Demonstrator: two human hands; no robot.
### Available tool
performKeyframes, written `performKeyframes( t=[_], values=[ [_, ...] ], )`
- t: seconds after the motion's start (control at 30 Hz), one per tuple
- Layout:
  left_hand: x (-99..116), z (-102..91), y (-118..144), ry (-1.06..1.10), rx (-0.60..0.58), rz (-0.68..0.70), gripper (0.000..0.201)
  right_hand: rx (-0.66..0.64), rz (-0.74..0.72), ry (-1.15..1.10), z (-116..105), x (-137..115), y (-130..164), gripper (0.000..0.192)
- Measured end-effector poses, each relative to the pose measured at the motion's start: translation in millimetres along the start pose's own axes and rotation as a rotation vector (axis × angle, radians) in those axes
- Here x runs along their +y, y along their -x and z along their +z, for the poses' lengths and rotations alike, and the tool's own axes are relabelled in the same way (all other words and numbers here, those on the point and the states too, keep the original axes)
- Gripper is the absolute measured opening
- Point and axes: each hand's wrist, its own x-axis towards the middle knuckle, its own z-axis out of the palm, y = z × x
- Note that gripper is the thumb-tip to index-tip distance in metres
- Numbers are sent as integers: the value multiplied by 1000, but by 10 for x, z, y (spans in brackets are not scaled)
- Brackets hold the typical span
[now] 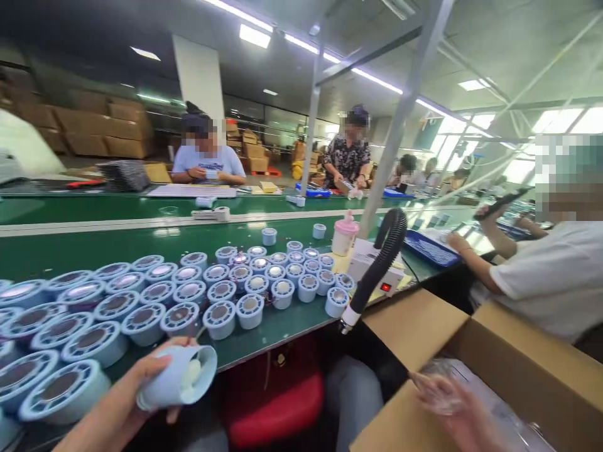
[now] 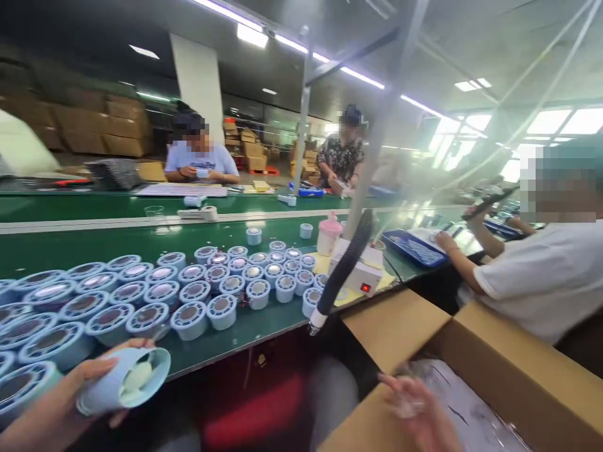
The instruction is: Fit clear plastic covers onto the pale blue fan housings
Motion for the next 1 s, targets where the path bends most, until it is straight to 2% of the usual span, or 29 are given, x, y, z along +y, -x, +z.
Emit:
performKeyframes(
  t=[0.03, 0.1, 0.13, 0.17, 0.23, 0.3, 0.33, 0.4, 0.47, 0.57, 0.6, 0.73, 0.87, 1.0],
  values=[
    [-31, 175, -18, 114, -140, -68, 53, -82, -3, -20, 189, -22, 25, 60],
    [-34, 582, -26, 247, -433, -228, 48, -244, -174, 133, 633, -137, 71, 46],
    [-12, 781, -21, 247, -547, -272, 46, -350, -278, 256, 853, -221, 91, 44],
    [18, 960, -14, 194, -644, -285, 45, -452, -377, 396, 1051, -312, 107, 51],
    [80, 1224, -2, 31, -808, -227, 41, -511, -514, 646, 1346, -473, 122, 63],
    [123, 1358, 19, -152, -900, -68, 33, -488, -562, 806, 1497, -555, 111, 65],
    [136, 1386, 36, -239, -907, 47, 28, -476, -556, 849, 1528, -562, 103, 62],
    [150, 1393, 86, -401, -843, 247, 23, -464, -508, 885, 1536, -531, 96, 50],
    [145, 1378, 146, -488, -739, 354, 21, -492, -423, 849, 1512, -491, 114, 33],
    [69, 1371, 206, -417, -643, 369, 18, -566, -239, 657, 1482, -493, 171, 9],
    [20, 1376, 212, -366, -630, 363, 23, -569, -190, 579, 1478, -507, 188, 6],
    [-219, 1409, 197, -227, -590, 390, 63, -449, -114, 389, 1473, -559, 215, 24],
    [-304, 1417, 193, -223, -646, 465, 68, -354, 19, 221, 1461, -594, 189, 29],
    [-248, 1414, 222, -140, -746, 360, 71, -290, 163, 37, 1439, -614, 139, 27]
  ],
)
